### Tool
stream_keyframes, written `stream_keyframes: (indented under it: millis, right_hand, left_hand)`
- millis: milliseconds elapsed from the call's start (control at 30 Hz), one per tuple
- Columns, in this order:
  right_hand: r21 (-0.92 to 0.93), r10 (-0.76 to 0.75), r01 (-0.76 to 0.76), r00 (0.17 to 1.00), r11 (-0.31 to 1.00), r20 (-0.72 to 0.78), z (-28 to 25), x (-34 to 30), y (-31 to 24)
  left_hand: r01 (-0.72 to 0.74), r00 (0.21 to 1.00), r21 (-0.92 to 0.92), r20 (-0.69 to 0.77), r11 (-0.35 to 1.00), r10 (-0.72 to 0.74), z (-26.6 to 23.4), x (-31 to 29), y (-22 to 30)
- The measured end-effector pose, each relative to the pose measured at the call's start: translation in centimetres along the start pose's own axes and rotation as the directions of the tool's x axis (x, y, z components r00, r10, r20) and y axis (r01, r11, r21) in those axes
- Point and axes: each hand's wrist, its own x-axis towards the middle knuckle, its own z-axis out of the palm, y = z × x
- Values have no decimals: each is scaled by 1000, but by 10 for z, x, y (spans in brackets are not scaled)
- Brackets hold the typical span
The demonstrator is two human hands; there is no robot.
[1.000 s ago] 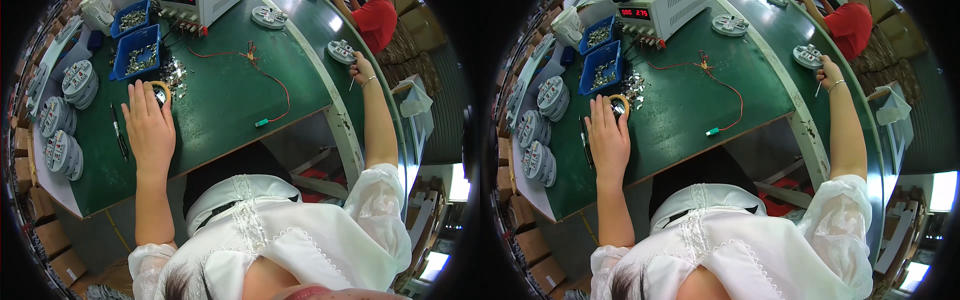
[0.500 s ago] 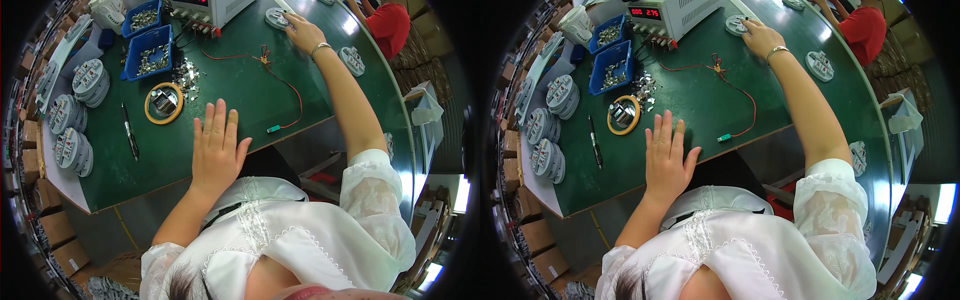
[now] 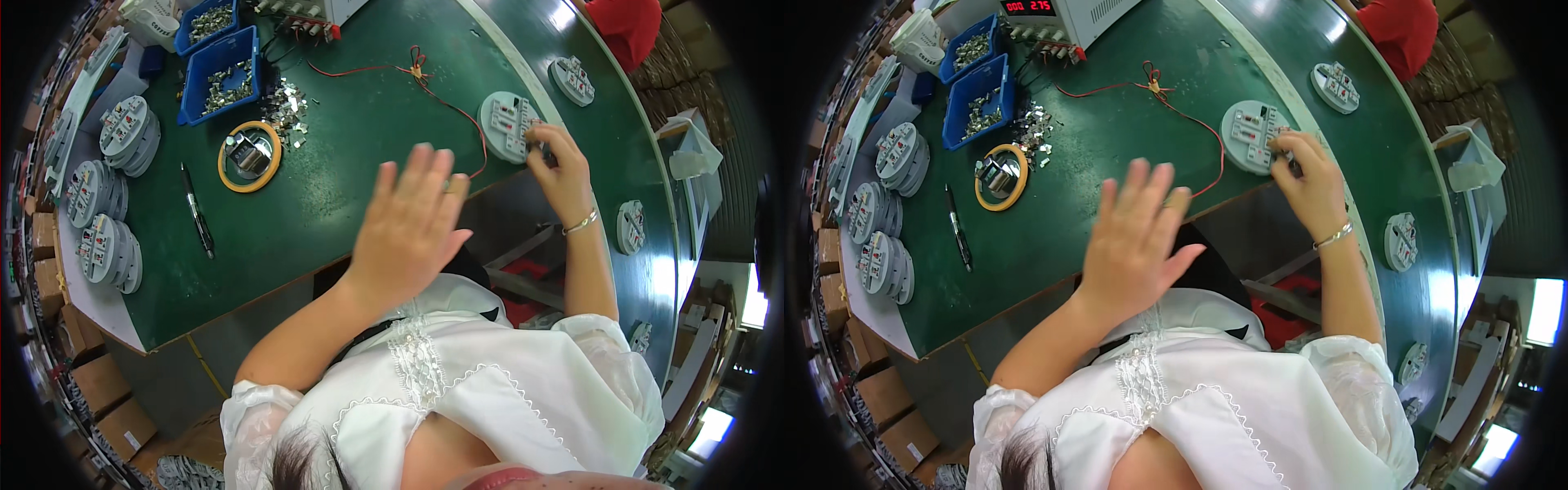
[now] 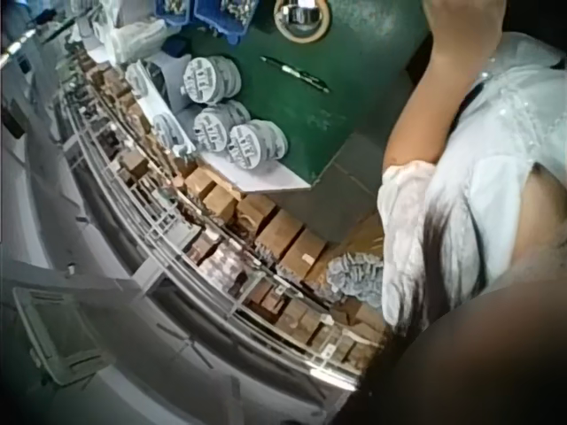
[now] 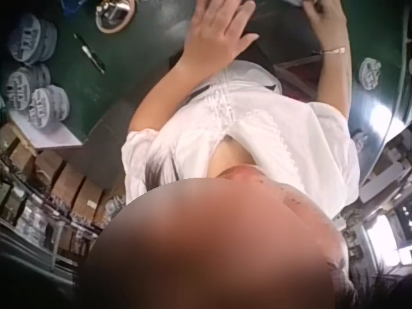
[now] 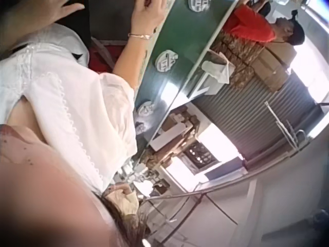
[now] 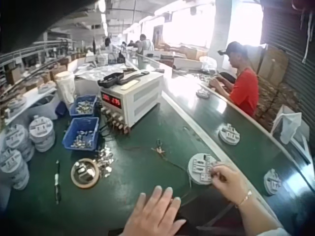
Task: Testing and assembling small circular electronic circuit boards at a factory workstation.
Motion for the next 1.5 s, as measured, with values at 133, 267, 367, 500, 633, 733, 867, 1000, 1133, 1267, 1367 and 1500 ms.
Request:
stream_keyframes:
  millis: [133,267,367,500,633,733,867,1000,1133,1267,1367,1500]
  right_hand:
    - [83,94,-96,995,992,36,-3,-23,-29]
    - [108,161,-169,984,980,79,-12,-36,-54]
    - [127,133,-147,985,981,113,-36,-43,-61]
    - [270,205,-118,925,956,-319,-58,-45,-39]
    - [523,401,-358,915,774,34,-41,-28,-24]
    - [607,468,-677,732,417,495,-7,-20,-31]
    - [604,360,-749,662,272,658,32,-25,-56]
    - [568,256,-523,837,636,484,52,-32,-81]
    - [437,87,-180,971,881,223,61,-29,-102]
    - [382,16,-66,991,922,134,70,-35,-118]
    - [399,57,-132,980,907,193,70,-41,-123]
    - [370,204,-282,950,885,235,66,-40,-128]
  left_hand:
    - [-215,977,127,31,968,212,32,31,12]
    - [-223,975,280,46,934,219,64,47,11]
    - [-237,971,106,-1,966,239,59,58,20]
    - [-62,993,-404,-119,913,15,24,66,29]
    - [448,748,-839,164,308,-643,4,44,21]
    - [381,644,-923,312,-60,-699,5,29,16]
    - [314,576,-888,459,-335,-676,7,13,5]
    - [295,582,-842,533,-452,-614,-4,-2,-10]
    - [267,653,-829,531,-492,-540,-37,-22,-22]
    - [216,735,-842,473,-494,-485,-63,-42,-27]
    - [186,755,-872,422,-453,-502,-78,-49,-28]
    - [285,707,-956,257,-67,-659,-87,-64,-35]
